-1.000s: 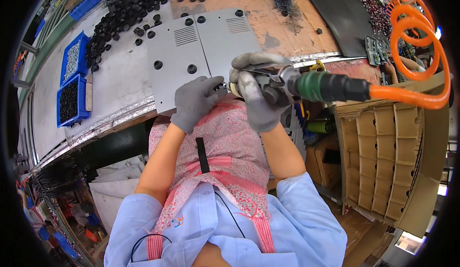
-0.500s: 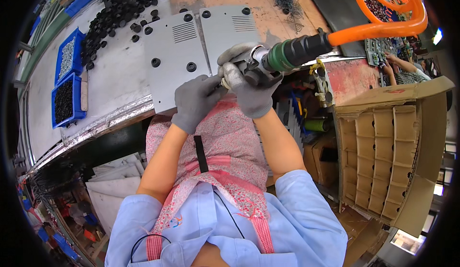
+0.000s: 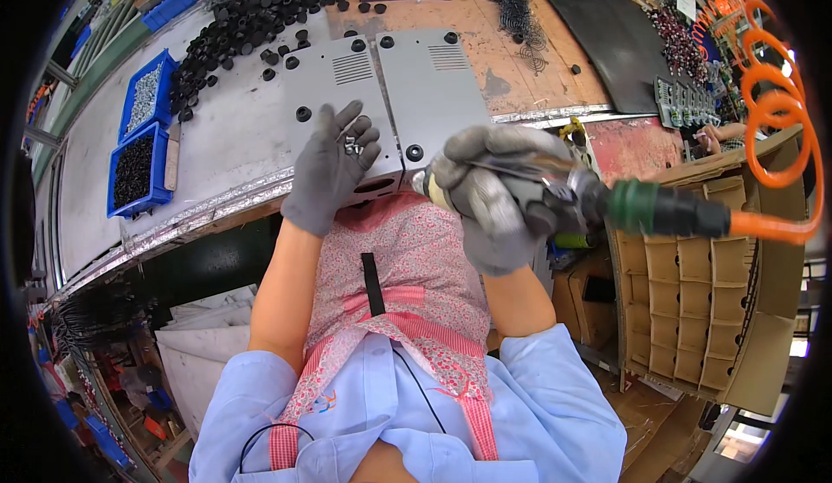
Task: The person assembles a metal casing by attaching a cooling fan and plastic components with screws. The screws are fastened using an electric screwdriver.
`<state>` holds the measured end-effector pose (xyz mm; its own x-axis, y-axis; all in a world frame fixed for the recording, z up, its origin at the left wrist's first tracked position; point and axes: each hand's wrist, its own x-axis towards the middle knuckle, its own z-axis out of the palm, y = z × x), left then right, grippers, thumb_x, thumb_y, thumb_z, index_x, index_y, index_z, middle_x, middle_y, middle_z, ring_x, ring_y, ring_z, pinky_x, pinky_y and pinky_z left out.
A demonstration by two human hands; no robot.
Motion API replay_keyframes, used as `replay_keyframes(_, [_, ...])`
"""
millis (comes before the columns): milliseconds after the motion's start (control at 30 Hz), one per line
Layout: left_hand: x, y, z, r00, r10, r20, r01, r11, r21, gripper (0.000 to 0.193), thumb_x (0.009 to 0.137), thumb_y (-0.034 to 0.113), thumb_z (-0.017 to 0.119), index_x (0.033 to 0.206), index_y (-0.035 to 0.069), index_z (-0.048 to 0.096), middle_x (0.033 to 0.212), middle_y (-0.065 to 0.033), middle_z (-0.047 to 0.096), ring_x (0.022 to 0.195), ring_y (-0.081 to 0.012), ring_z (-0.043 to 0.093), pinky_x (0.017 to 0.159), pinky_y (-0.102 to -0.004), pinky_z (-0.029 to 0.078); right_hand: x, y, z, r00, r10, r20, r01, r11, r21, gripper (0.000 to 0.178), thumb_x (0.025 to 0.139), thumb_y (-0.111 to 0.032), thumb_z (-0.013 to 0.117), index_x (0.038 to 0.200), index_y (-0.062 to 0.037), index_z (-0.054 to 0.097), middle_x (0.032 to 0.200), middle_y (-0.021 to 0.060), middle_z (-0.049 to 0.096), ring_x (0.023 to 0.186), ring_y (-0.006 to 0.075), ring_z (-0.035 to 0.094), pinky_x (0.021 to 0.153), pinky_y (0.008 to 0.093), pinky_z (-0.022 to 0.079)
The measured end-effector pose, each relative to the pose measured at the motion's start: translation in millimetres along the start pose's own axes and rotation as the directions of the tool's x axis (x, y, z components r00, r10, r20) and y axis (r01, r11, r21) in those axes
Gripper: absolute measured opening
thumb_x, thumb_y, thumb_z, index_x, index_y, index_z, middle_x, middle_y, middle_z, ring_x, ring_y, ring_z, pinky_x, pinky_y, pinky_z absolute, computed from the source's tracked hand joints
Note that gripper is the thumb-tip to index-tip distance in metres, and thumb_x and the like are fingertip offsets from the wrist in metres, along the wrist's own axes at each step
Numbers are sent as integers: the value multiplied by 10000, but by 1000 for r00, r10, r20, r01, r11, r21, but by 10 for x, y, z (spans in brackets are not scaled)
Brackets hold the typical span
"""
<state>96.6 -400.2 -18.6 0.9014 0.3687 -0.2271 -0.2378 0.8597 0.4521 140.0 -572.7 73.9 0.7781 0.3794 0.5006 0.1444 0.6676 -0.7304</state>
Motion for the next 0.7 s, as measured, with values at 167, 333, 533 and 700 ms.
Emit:
replay_keyframes(167, [-342,-212,-154,979,-118,167,158,953,-257,463,938,357,400,1175,-40,428,1062,-181,554,997,-329,556,865,-372,493,-57,-96,46,991,-87,102,88,996,2,360,754,-185,490,1080,-33,473,947,153,576,648,193,541,600,369,463])
replay_keyframes(333, [-580,-314,-127,965,-215,148,230,969,-91,386,948,215,370,1215,-62,402,1173,-210,514,1068,-299,539,848,-372,512,-144,-56,176,993,-91,75,96,993,-74,374,740,-171,488,1081,-20,458,880,158,558,633,203,544,574,352,468])
replay_keyframes(533, [-704,-438,-215,974,-223,46,218,972,89,336,921,264,469,1150,20,486,910,-96,581,635,-107,534,489,-184,435,-224,-1,154,974,-184,135,194,979,-67,387,726,-155,475,1079,2,452,896,181,563,603,200,539,560,354,467])
replay_keyframes(700, [-789,-417,-224,950,-250,188,253,967,7,343,830,357,598,969,50,530,665,-22,555,433,-60,410,346,-160,271,-254,7,166,957,-226,185,223,974,35,401,713,-143,455,1078,21,444,905,201,566,583,200,537,553,346,469])
